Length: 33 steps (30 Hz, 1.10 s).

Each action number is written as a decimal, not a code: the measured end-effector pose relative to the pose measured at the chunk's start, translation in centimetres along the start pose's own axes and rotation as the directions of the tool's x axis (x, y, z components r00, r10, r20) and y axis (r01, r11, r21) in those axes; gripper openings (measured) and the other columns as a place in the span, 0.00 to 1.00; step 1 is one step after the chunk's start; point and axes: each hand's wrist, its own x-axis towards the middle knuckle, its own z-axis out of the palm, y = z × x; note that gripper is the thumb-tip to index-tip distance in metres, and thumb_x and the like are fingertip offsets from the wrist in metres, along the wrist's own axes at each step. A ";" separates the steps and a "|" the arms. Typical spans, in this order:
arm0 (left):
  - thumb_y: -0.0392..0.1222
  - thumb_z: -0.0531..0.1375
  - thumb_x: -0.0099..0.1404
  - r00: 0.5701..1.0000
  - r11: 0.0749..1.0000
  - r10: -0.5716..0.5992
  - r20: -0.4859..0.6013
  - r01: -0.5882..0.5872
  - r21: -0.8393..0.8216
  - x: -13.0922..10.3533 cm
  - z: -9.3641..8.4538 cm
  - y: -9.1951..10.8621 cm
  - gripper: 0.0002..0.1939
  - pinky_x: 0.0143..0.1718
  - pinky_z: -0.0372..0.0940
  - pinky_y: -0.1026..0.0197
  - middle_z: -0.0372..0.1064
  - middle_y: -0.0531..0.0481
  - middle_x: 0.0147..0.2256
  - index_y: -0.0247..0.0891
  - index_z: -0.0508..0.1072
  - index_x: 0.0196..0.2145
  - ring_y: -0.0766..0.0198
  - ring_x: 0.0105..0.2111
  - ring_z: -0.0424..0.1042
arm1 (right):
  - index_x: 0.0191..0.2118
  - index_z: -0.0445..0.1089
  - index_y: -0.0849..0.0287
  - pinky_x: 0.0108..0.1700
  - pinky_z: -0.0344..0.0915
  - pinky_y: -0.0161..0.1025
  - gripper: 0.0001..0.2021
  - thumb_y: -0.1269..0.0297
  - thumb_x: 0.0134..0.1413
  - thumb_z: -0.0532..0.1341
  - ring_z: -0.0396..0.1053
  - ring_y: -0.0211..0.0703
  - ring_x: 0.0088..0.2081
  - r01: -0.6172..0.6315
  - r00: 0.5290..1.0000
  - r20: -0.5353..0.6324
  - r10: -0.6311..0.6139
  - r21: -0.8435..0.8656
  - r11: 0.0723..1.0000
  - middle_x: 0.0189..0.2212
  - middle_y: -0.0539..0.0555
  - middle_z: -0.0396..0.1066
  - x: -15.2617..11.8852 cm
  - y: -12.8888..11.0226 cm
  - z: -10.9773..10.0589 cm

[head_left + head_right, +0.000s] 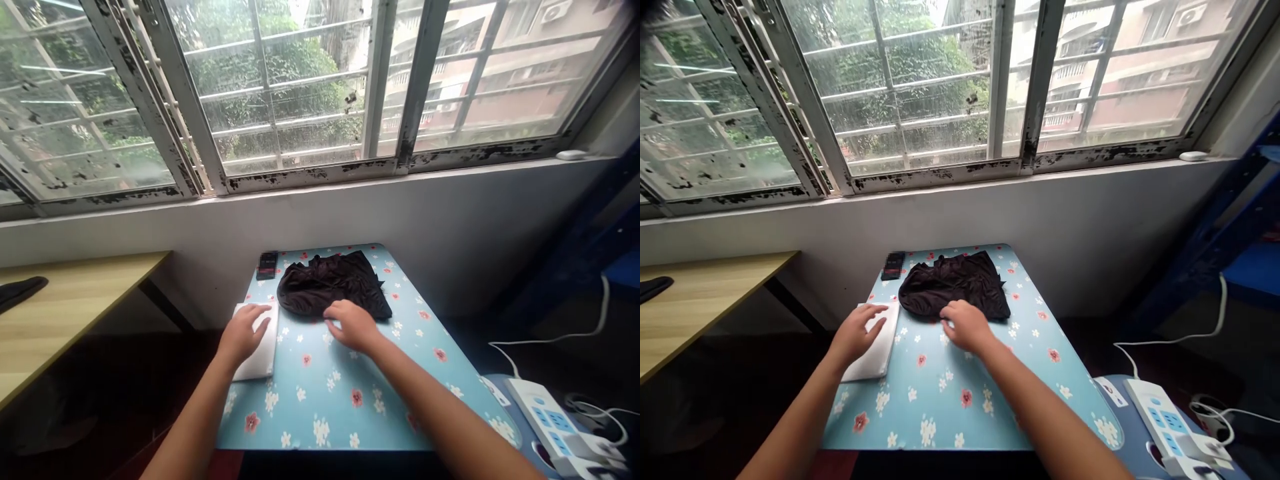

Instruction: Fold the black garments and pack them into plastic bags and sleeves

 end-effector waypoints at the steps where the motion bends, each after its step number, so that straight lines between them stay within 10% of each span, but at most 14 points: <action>1: 0.43 0.57 0.72 0.999 1.000 0.021 0.032 -0.021 -0.015 1.0 0.8 0.6 0.16 0.56 0.65 0.53 0.74 0.44 0.50 0.45 0.76 0.54 0.51 0.52 0.72 | 0.39 0.78 0.54 0.47 0.65 0.45 0.08 0.65 0.56 0.61 0.70 0.51 0.42 0.004 1.000 -0.010 -0.004 -0.029 1.000 0.37 0.57 0.76 -0.3 1.6 -1.3; 6: 0.34 0.64 0.63 0.993 0.994 -0.104 0.063 0.105 -0.007 4.0 5.4 1.4 0.19 0.53 0.66 0.54 0.73 0.43 0.48 0.43 0.78 0.52 0.51 0.51 0.73 | 0.45 0.77 0.55 0.51 0.64 0.49 0.13 0.59 0.62 0.58 0.69 0.54 0.45 -0.077 0.988 -0.145 0.059 -0.121 0.990 0.39 0.61 0.74 -3.3 8.4 -6.0; 12: 0.39 0.58 0.70 0.995 0.994 -0.099 -0.003 0.099 -0.051 3.6 7.6 0.7 0.17 0.55 0.65 0.53 0.73 0.44 0.45 0.43 0.78 0.54 0.52 0.50 0.72 | 0.52 0.76 0.50 0.39 0.68 0.40 0.23 0.53 0.50 0.68 0.69 0.43 0.33 -0.217 0.972 -0.102 0.210 -0.064 0.974 0.42 0.54 0.72 -6.2 12.4 -6.7; 33: 0.44 0.60 0.69 0.991 0.958 -0.134 -0.010 0.126 -0.259 4.0 9.5 -2.3 0.15 0.48 0.67 0.57 0.75 0.49 0.34 0.47 0.83 0.48 0.59 0.37 0.74 | 0.41 0.81 0.52 0.38 0.66 0.38 0.17 0.50 0.55 0.61 0.69 0.43 0.31 -0.339 0.929 -0.113 0.351 0.114 0.934 0.29 0.51 0.68 -5.5 14.2 -5.3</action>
